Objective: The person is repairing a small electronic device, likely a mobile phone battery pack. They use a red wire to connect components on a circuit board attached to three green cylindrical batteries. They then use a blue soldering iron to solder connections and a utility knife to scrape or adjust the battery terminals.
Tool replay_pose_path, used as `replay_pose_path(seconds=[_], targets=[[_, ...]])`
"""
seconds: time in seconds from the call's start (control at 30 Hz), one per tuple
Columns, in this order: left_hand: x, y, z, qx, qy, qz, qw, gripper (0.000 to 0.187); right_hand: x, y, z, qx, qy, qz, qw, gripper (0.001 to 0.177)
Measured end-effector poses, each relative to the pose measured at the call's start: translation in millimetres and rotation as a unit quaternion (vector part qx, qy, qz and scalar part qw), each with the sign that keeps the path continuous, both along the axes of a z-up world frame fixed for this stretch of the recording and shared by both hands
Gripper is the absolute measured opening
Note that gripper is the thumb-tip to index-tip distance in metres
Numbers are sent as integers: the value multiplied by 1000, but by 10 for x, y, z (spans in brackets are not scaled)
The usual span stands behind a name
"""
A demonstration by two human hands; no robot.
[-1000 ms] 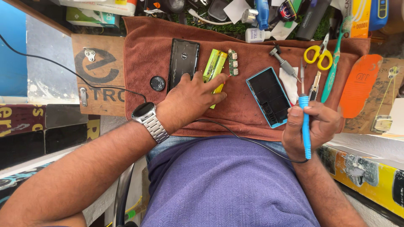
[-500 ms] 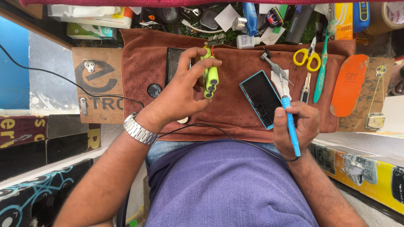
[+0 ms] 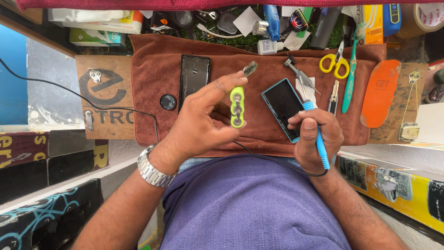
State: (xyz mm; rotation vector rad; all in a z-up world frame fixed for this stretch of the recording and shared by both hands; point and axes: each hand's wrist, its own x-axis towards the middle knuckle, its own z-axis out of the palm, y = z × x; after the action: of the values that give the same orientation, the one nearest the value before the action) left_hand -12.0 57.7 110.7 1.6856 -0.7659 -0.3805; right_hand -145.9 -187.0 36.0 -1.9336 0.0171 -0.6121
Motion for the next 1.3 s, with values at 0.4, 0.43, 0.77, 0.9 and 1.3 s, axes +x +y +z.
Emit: replay_pose_path(seconds=[0.4, 0.43, 0.77, 0.9, 1.3], targets=[[-219, -187, -214, 55, -124, 106, 985, 63, -69, 108, 604, 315, -27, 129, 940, 28], [-224, -193, -248, 63, -133, 103, 984, 62, -78, 127, 606, 310, -23, 130, 942, 27], [-203, -217, -511, 99, -195, 72, 973, 66, -22, 206, 251, 82, 62, 25, 994, 25], [-206, -249, -574, 106, -196, 57, 973, 67, 79, 369, 234, 56, 56, 84, 993, 57], [-70, -18, -462, 73, -162, -24, 984, 30, 64, 412, 267, -19, 18, 117, 993, 55]])
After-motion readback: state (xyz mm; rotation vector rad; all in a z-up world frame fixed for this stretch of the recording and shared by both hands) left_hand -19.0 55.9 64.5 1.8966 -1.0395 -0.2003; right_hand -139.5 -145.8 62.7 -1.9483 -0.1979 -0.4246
